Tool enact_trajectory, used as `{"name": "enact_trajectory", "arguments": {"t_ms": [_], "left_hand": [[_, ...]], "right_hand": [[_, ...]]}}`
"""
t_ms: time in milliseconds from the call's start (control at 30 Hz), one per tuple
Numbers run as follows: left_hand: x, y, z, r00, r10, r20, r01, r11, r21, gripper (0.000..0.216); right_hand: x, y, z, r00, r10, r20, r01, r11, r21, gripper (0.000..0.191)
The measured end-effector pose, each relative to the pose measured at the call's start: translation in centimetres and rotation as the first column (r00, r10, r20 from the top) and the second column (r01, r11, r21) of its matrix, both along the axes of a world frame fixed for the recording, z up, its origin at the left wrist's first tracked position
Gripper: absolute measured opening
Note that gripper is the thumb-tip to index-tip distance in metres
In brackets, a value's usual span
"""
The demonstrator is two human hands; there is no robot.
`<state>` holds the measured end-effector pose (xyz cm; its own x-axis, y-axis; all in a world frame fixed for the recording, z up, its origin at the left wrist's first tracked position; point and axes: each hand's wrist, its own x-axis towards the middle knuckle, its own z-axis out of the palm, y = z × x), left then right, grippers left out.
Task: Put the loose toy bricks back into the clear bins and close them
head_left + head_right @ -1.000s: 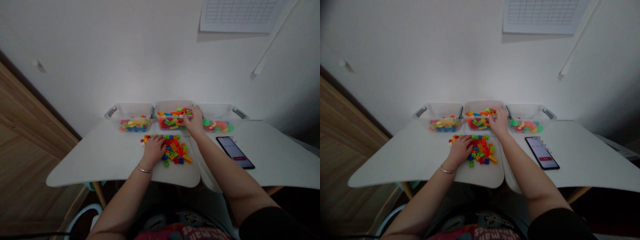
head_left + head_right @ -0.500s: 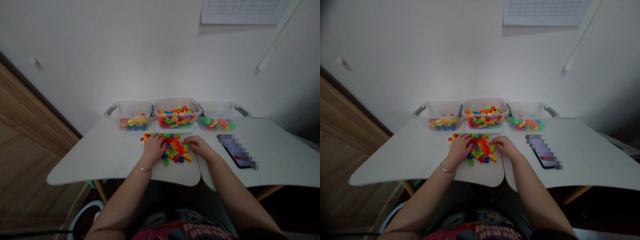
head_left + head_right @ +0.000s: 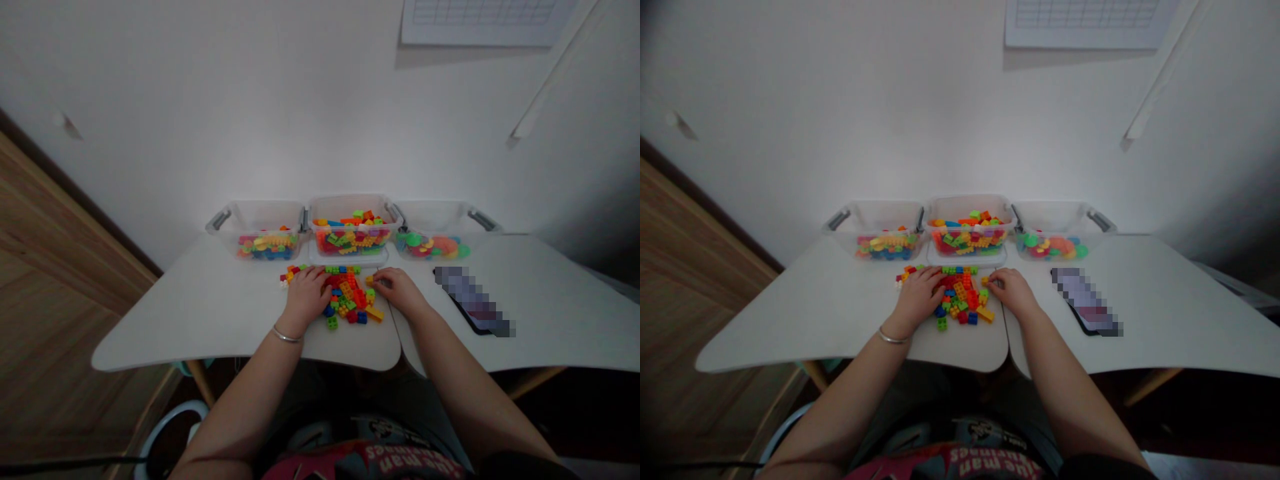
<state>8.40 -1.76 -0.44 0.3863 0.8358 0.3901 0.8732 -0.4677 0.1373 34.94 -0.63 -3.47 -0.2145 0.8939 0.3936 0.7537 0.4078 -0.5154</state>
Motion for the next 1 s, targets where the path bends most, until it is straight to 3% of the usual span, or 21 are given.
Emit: {"name": "enact_trajectory", "arguments": {"t_ms": [133,233,333,433,667,800,900,1000], "left_hand": [[0.0,0.0,0.0,1.000,-0.006,0.009,0.006,1.000,0.005,0.032],[-0.1,0.0,-0.1,1.000,-0.013,0.026,0.012,1.000,0.009,0.031],[-0.1,0.0,-0.1,1.000,-0.014,0.027,0.014,1.000,0.009,0.031],[-0.1,0.0,0.0,1.000,-0.015,0.014,0.015,1.000,0.010,0.031],[-0.1,0.1,-0.1,1.000,-0.015,0.005,0.015,1.000,0.008,0.032],[0.0,0.0,-0.1,1.000,-0.018,0.024,0.017,1.000,0.013,0.031],[0.0,0.0,0.0,0.999,-0.006,0.031,0.005,1.000,0.001,0.032],[-0.1,0.0,0.0,0.999,0.002,0.042,-0.002,1.000,-0.008,0.033]], "right_hand": [[0.1,0.2,-0.5,0.992,-0.059,-0.110,0.058,0.998,-0.011,0.007],[-0.2,0.3,-0.8,0.976,-0.109,-0.187,0.104,0.994,-0.036,0.020],[-0.7,0.3,-0.7,0.985,-0.061,-0.162,0.059,0.998,-0.017,0.029],[-0.9,0.2,-0.5,0.996,-0.002,-0.089,0.003,1.000,0.009,0.021],[-0.9,0.1,-0.4,0.996,-0.068,-0.058,0.066,0.997,-0.028,0.023],[-1.0,0.0,-0.3,0.972,-0.123,-0.201,0.121,0.992,-0.019,0.026],[-1.4,-0.2,0.8,0.921,-0.152,-0.357,0.198,0.976,0.095,0.028],[-2.0,-0.2,2.8,0.837,-0.183,-0.516,0.327,0.923,0.204,0.035]]}}
